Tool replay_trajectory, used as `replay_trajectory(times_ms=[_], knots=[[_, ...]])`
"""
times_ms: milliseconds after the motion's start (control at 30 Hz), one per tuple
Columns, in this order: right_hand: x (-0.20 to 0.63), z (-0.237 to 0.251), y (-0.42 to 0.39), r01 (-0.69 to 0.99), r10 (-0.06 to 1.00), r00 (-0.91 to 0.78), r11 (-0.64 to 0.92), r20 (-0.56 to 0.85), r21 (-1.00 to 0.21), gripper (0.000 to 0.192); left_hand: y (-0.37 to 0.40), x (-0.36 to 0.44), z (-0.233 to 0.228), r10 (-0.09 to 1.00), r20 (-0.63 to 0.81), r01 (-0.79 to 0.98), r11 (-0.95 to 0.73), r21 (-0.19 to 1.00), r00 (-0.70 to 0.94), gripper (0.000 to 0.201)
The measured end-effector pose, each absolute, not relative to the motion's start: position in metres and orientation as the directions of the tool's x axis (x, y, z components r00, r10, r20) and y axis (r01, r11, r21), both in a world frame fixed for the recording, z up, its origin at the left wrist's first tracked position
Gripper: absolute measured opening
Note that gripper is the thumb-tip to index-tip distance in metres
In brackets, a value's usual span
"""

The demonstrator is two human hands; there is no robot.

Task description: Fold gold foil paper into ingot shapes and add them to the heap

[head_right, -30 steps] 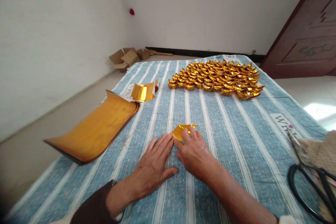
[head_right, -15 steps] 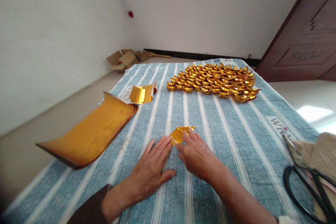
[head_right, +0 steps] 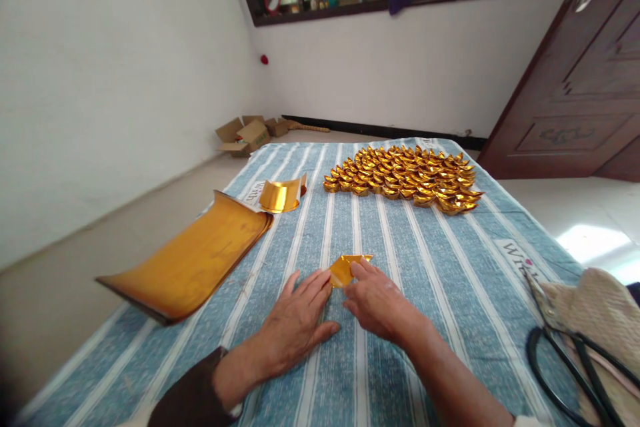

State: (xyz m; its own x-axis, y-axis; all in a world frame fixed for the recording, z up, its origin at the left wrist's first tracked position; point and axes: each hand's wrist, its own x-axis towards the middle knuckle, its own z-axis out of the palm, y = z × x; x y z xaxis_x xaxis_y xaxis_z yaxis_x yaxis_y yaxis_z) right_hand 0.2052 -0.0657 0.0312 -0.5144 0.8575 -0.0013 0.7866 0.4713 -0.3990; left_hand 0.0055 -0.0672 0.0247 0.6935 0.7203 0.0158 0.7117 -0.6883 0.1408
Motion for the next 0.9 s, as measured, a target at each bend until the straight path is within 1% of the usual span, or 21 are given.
replay_trajectory(times_ms=[100, 233, 267, 333, 467, 567, 633, 733, 800, 867, 900], knots=[[0.21, 0.035, -0.061, 0.744, 0.856, -0.516, 0.461, 0.022, -0.484, 0.016, -0.066, 0.007, 0.022, 0.731, 0.071, 0.718, -0.68, 0.149, 0.678, 0.042], [0.219, 0.04, -0.049, 0.578, 0.836, -0.525, 0.489, 0.161, -0.653, 0.019, -0.058, 0.011, 0.018, 0.737, 0.156, 0.712, -0.676, 0.19, 0.658, 0.017], [0.221, 0.04, -0.046, 0.551, 0.844, -0.505, 0.475, 0.178, -0.686, 0.021, -0.055, 0.012, 0.017, 0.736, 0.172, 0.709, -0.677, 0.2, 0.654, 0.014], [0.224, 0.035, -0.037, 0.56, 0.884, -0.435, 0.416, 0.173, -0.716, 0.024, -0.047, 0.014, 0.015, 0.731, 0.193, 0.699, -0.682, 0.216, 0.654, 0.015], [0.225, 0.021, -0.02, 0.686, 0.949, -0.269, 0.31, 0.165, -0.658, 0.026, -0.032, 0.016, 0.012, 0.732, 0.227, 0.69, -0.681, 0.245, 0.642, 0.02], [0.222, 0.014, -0.012, 0.766, 0.969, -0.171, 0.245, 0.179, -0.594, 0.024, -0.027, 0.018, 0.011, 0.747, 0.249, 0.696, -0.665, 0.271, 0.617, 0.019], [0.22, 0.012, -0.012, 0.81, 0.973, -0.134, 0.216, 0.186, -0.545, 0.019, -0.026, 0.019, 0.01, 0.752, 0.255, 0.692, -0.659, 0.294, 0.608, 0.019], [0.22, 0.01, -0.015, 0.859, 0.968, -0.176, 0.239, 0.176, -0.453, 0.011, -0.026, 0.02, 0.009, 0.751, 0.277, 0.669, -0.66, 0.342, 0.599, 0.018], [0.222, 0.008, -0.018, 0.88, 0.96, -0.233, 0.275, 0.153, -0.388, 0.01, -0.025, 0.019, 0.009, 0.756, 0.288, 0.659, -0.654, 0.371, 0.588, 0.015], [0.224, 0.005, -0.019, 0.882, 0.954, -0.265, 0.299, 0.142, -0.364, 0.011, -0.024, 0.019, 0.009, 0.777, 0.279, 0.67, -0.629, 0.395, 0.565, 0.01], [0.224, 0.003, -0.019, 0.872, 0.952, -0.269, 0.306, 0.149, -0.381, 0.011, -0.023, 0.019, 0.009, 0.792, 0.268, 0.68, -0.609, 0.407, 0.549, 0.009]])
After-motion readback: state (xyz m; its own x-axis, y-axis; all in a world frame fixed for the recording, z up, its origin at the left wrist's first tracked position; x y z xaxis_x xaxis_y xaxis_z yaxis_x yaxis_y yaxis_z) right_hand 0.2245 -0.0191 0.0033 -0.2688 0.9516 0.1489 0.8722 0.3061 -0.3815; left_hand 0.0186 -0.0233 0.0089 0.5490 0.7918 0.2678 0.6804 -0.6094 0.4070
